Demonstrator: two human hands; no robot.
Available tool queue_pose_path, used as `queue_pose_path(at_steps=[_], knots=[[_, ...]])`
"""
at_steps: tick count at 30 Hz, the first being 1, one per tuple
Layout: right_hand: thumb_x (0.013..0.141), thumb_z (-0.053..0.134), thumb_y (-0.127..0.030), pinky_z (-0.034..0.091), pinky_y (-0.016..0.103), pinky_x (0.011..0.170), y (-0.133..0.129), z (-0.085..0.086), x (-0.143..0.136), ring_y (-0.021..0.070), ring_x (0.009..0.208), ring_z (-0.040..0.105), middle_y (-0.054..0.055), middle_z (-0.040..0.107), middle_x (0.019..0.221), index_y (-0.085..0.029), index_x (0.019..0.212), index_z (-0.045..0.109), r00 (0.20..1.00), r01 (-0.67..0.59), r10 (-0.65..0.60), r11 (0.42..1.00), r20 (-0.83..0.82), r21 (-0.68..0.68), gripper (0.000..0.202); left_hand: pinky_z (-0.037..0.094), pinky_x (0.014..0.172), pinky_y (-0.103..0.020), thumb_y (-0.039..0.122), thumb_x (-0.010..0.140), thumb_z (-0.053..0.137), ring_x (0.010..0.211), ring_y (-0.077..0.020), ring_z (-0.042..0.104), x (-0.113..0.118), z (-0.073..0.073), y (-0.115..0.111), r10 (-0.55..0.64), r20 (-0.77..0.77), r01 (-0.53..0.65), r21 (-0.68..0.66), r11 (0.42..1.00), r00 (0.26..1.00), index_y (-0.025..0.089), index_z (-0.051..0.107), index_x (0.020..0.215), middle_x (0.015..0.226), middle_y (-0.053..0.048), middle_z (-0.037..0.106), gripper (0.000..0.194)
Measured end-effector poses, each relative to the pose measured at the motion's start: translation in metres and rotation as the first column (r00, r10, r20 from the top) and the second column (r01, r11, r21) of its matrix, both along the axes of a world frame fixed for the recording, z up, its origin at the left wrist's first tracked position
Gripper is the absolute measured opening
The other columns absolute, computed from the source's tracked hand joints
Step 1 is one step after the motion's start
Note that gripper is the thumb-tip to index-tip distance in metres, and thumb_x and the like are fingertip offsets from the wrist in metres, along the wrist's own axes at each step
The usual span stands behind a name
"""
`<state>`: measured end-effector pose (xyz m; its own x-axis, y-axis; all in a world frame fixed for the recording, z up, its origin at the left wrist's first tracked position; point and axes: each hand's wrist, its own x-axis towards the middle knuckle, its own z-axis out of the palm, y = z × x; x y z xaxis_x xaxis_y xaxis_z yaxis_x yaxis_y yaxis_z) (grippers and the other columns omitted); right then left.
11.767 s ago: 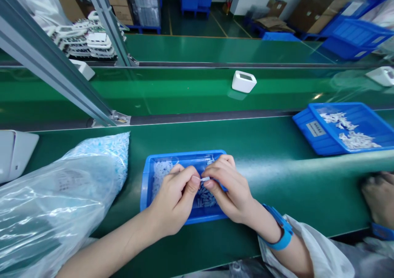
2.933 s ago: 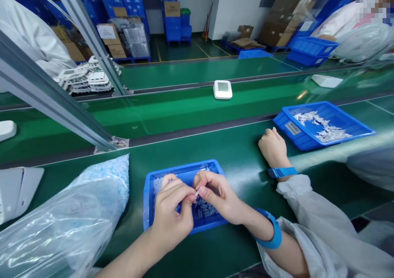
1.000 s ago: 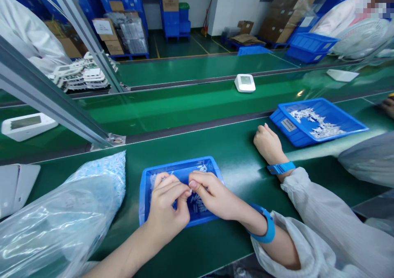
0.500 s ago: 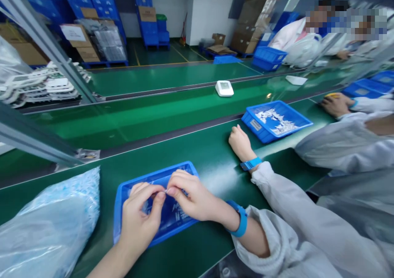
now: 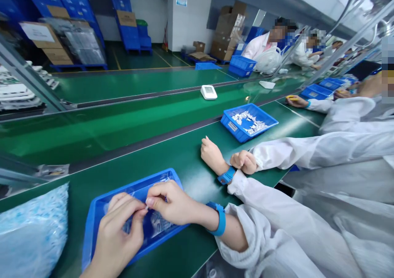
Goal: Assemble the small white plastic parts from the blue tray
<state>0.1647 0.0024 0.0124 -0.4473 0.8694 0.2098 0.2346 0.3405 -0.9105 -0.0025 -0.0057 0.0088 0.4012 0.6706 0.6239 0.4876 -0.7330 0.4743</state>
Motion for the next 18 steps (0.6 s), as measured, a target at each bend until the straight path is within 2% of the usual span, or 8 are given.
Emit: queue_pose_path(at_steps=[2,7,12,18], knots=[[0.088,0.048,-0.019,0.032,0.021,0.051,0.0012,0.0012,0.0015,0.0094,0.053,0.037,-0.006,0.039,0.054,-0.019,0.061,0.047,0.996,-0.001,-0.006,0.997,-0.092,-0.075,0.027,0.045,0.068,-0.030,0.004,0.082,0.054,0.063,-0.0136,0.056,0.0007,0.0002,-0.0010,-0.006,0.007,0.006,0.005,1.000,1.000,0.020,0.055,0.074,0.065,0.002,0.060,0.017],[0.087,0.056,-0.026,0.039,0.023,0.061,0.0042,0.0029,0.0020,0.0105,0.063,0.048,-0.002,0.053,0.066,-0.016,0.071,0.058,0.986,0.079,-0.077,0.997,-0.148,0.003,0.019,0.046,0.067,-0.029,0.014,0.082,0.061,0.069,-0.0157,0.057,-0.0050,-0.0048,-0.0027,0.128,0.040,-0.126,-0.039,0.991,0.991,0.020,0.060,0.080,0.071,-0.001,0.063,0.006],[0.081,0.066,-0.045,0.042,0.023,0.062,0.0080,0.0009,0.0041,0.0110,0.064,0.050,-0.001,0.057,0.069,-0.015,0.074,0.062,0.972,-0.008,-0.020,0.993,-0.232,-0.121,0.031,0.046,0.066,-0.030,0.017,0.081,0.062,0.068,-0.0162,0.057,-0.0052,-0.0038,-0.0040,0.145,0.059,-0.139,-0.093,0.986,0.988,0.020,0.061,0.079,0.069,0.000,0.061,0.004],[0.077,0.069,-0.047,0.042,0.023,0.063,0.0071,0.0025,0.0031,0.0107,0.064,0.050,-0.002,0.058,0.068,-0.015,0.073,0.064,0.970,-0.073,0.039,0.988,-0.241,-0.136,0.033,0.046,0.066,-0.029,0.015,0.079,0.062,0.064,-0.0151,0.055,-0.0034,-0.0008,-0.0061,0.123,0.082,-0.116,-0.081,0.990,0.989,0.020,0.060,0.072,0.063,0.001,0.059,0.009]])
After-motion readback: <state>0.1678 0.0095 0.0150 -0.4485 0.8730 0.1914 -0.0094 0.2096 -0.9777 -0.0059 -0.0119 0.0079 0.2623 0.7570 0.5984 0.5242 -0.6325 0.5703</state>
